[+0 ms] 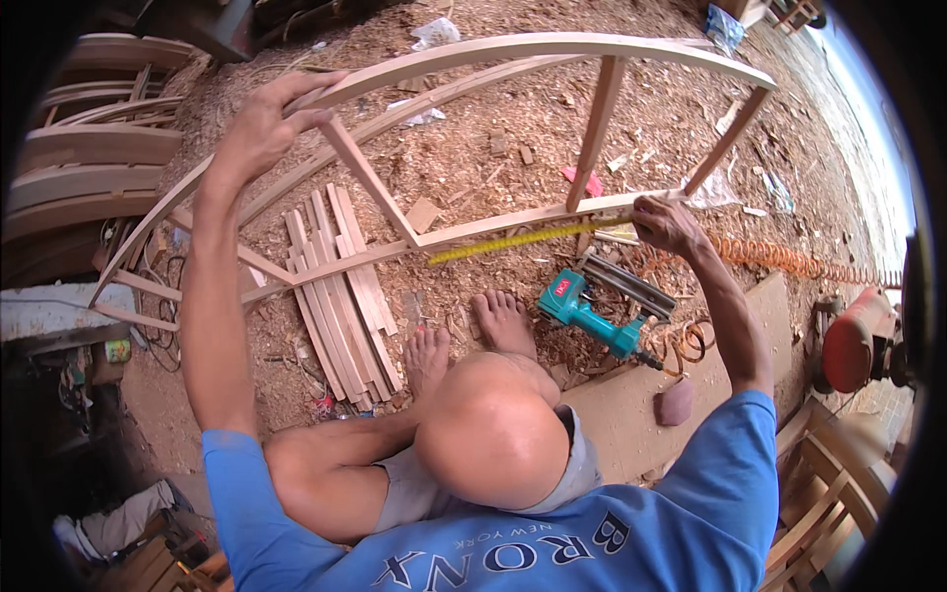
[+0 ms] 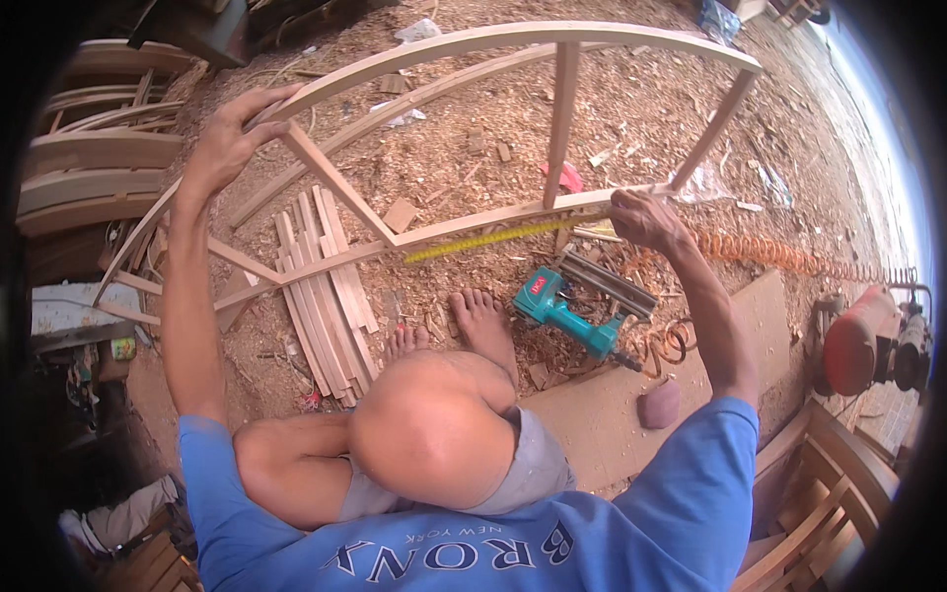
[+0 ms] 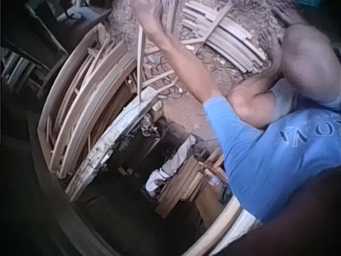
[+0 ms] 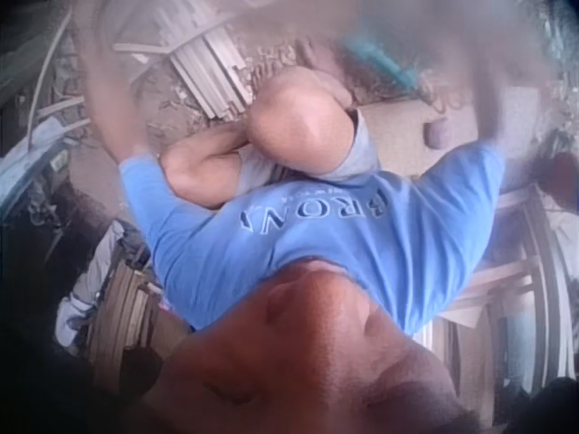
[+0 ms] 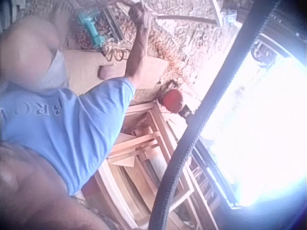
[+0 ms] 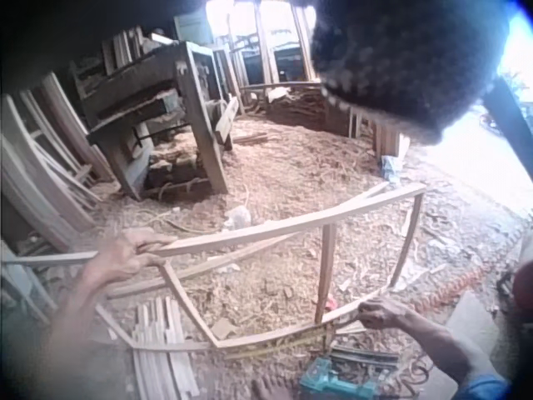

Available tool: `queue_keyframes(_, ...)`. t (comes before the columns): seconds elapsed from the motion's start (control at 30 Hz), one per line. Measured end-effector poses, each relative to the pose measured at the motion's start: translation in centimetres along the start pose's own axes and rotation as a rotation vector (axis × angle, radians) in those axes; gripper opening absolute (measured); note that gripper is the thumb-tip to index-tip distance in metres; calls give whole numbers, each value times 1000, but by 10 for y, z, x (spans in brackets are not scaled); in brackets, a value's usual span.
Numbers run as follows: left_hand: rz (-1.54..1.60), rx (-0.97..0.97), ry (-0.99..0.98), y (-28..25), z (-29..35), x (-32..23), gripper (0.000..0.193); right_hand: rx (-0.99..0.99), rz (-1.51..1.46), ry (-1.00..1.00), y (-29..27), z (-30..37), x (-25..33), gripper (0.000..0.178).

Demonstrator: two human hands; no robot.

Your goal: The person assembles a wooden frame on the floor using a nail gun and a tape measure. They position wooden slats, measure distances, and fasten pieces together to form a rectangular structure.

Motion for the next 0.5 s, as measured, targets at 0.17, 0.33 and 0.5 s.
queue_keyframes(0.17, -8, 46, 9, -1, 8, -9, 47, 211, -31, -172, 29, -40, 97, 7)
queue_keyframes(0.33, 106, 43, -40, 0, 9, -16, 45, 274, -80, -224, 92, -97, 173, 7)
queue_keyframes(0.5, 44, 14, 107, -7, 20, -19, 47, 420, -129, -101, 136, -118, 220, 19)
Point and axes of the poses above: each hand's wrist, its own z-axis away from the middle knuckle, its own y-axis out of the palm, x = y × z, the point moved 3 cm from there along -z, towards the middle knuckle, and after that the axes turned 4 degrees about x, right-handed, at the moved point
